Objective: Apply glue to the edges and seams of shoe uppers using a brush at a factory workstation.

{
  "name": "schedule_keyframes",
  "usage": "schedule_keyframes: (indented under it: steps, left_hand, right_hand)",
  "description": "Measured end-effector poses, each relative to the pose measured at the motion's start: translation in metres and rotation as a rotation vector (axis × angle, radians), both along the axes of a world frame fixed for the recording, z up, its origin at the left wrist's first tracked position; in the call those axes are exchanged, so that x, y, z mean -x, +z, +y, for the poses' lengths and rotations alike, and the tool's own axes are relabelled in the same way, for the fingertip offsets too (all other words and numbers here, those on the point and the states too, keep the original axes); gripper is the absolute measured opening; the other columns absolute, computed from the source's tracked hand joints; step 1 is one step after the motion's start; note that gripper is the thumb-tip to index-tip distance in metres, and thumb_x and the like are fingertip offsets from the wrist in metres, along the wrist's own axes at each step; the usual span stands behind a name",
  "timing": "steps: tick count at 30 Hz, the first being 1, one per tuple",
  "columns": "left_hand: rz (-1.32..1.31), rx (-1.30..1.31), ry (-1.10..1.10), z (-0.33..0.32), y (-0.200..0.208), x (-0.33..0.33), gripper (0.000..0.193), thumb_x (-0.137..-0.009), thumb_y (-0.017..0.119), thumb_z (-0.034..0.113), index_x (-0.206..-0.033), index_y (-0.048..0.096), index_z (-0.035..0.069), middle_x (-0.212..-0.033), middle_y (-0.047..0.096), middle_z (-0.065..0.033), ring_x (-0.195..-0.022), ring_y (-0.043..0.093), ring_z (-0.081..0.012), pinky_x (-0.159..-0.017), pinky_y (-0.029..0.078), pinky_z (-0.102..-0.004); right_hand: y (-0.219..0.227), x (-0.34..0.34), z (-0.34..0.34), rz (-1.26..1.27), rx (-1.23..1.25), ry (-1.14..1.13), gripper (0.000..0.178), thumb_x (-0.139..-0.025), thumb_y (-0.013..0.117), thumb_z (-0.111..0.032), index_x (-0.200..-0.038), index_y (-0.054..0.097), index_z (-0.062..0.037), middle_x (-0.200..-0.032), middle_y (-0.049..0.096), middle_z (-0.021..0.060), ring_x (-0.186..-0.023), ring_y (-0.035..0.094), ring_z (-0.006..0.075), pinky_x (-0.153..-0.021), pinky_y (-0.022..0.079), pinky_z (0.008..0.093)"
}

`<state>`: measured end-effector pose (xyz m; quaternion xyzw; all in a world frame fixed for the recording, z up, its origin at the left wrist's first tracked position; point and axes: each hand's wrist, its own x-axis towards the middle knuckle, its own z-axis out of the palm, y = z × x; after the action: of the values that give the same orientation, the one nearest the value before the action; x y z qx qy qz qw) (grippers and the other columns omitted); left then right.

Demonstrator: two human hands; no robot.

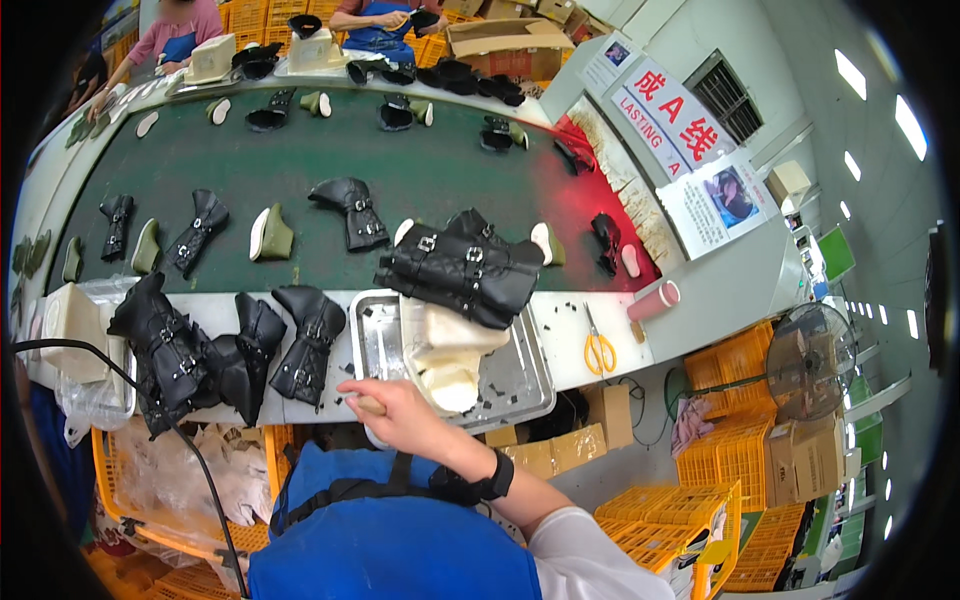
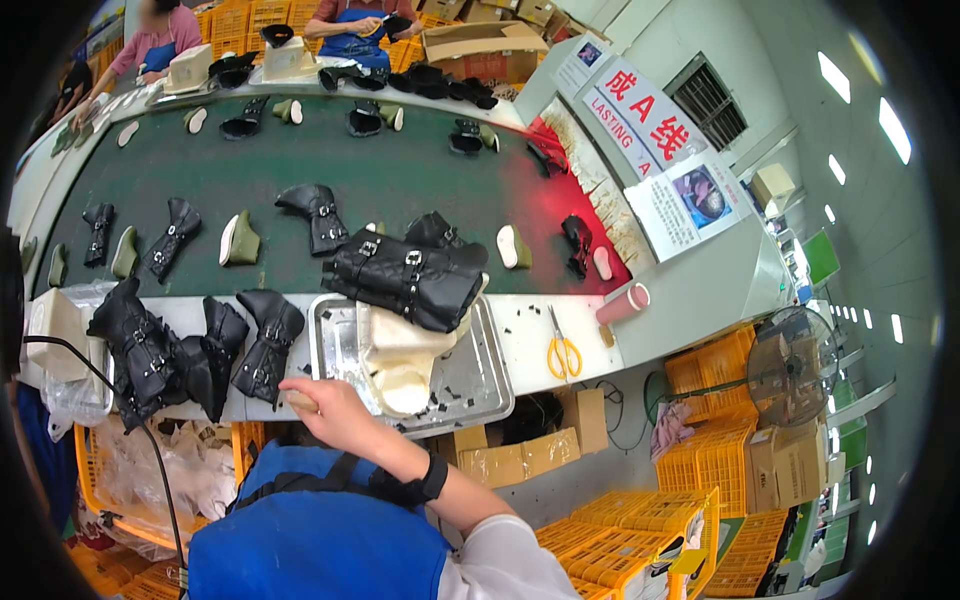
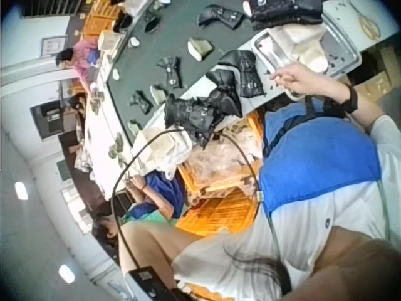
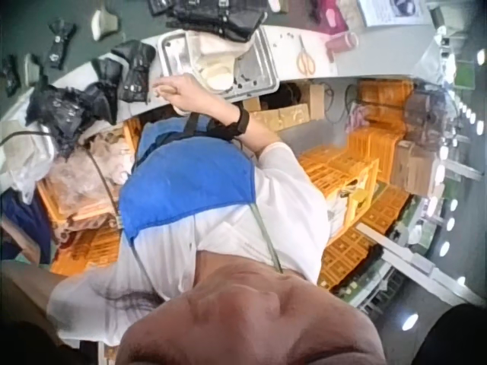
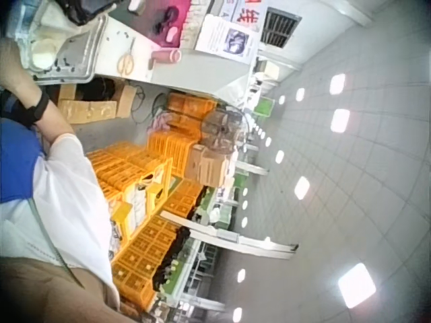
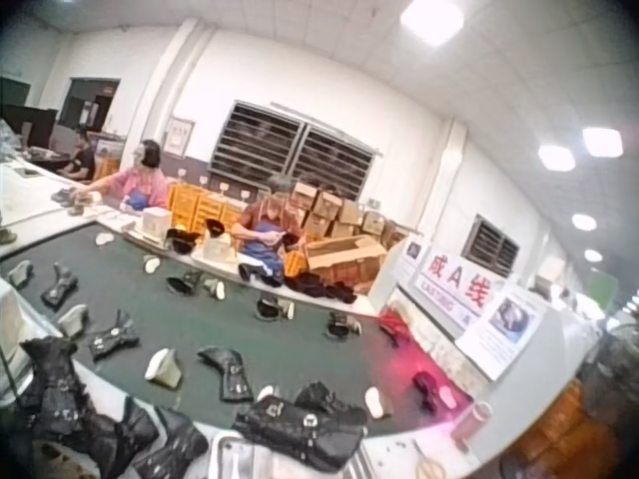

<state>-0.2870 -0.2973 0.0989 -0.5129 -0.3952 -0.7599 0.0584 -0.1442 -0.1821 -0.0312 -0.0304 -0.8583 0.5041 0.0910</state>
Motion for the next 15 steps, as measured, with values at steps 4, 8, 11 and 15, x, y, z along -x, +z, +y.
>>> schedule_keyframes:
  steps: [4, 8, 11, 15]
  left_hand:
    - [-0.027, 0.137, 0.064, 0.002, -0.014, 0.023, 0.034, -0.084, 0.055, 0.01, -0.116, 0.05, 0.001, -0.105, 0.053, -0.0101, -0.095, 0.051, -0.0177, -0.083, 0.042, -0.0288]
    - [-0.07, 0.399, 0.095, -0.022, -0.03, 0.022, 0.035, -0.084, 0.055, 0.01, -0.117, 0.049, 0.0, -0.11, 0.052, -0.0107, -0.1, 0.051, -0.0183, -0.086, 0.041, -0.0295]
    - [-0.077, 0.583, 0.208, -0.058, -0.032, 0.034, 0.036, -0.085, 0.055, 0.011, -0.118, 0.049, -0.001, -0.114, 0.051, -0.0111, -0.104, 0.05, -0.0187, -0.089, 0.04, -0.03]
    - [-0.069, 0.773, 0.307, -0.066, -0.036, 0.045, 0.037, -0.085, 0.054, 0.011, -0.119, 0.048, -0.001, -0.119, 0.05, -0.0117, -0.109, 0.05, -0.0193, -0.092, 0.039, -0.0307]
  right_hand:
    - [0.0, 0.001, 0.003, -0.011, -0.02, -0.021, 0.02, -0.084, 0.059, -0.012, -0.103, 0.061, -0.0067, -0.077, 0.064, 0.0146, -0.069, 0.063, 0.0282, -0.064, 0.049, 0.0312]
    - [-0.005, -0.003, 0.009, -0.022, 0.042, -0.067, 0.021, -0.086, 0.055, -0.01, -0.105, 0.06, -0.0035, -0.078, 0.064, 0.0136, -0.069, 0.061, 0.0171, -0.066, 0.049, 0.0285]
    - [0.001, 0.0, 0.013, -0.008, 0.074, -0.134, 0.025, -0.079, 0.06, -0.008, -0.104, 0.061, -0.0073, -0.082, 0.064, 0.0176, -0.076, 0.063, 0.0322, -0.066, 0.05, 0.0358]
    - [0.004, -0.011, 0.027, -0.019, 0.088, -0.237, 0.022, -0.08, 0.06, -0.007, -0.102, 0.062, -0.0048, -0.085, 0.065, 0.0166, -0.078, 0.064, 0.031, -0.068, 0.05, 0.0336]
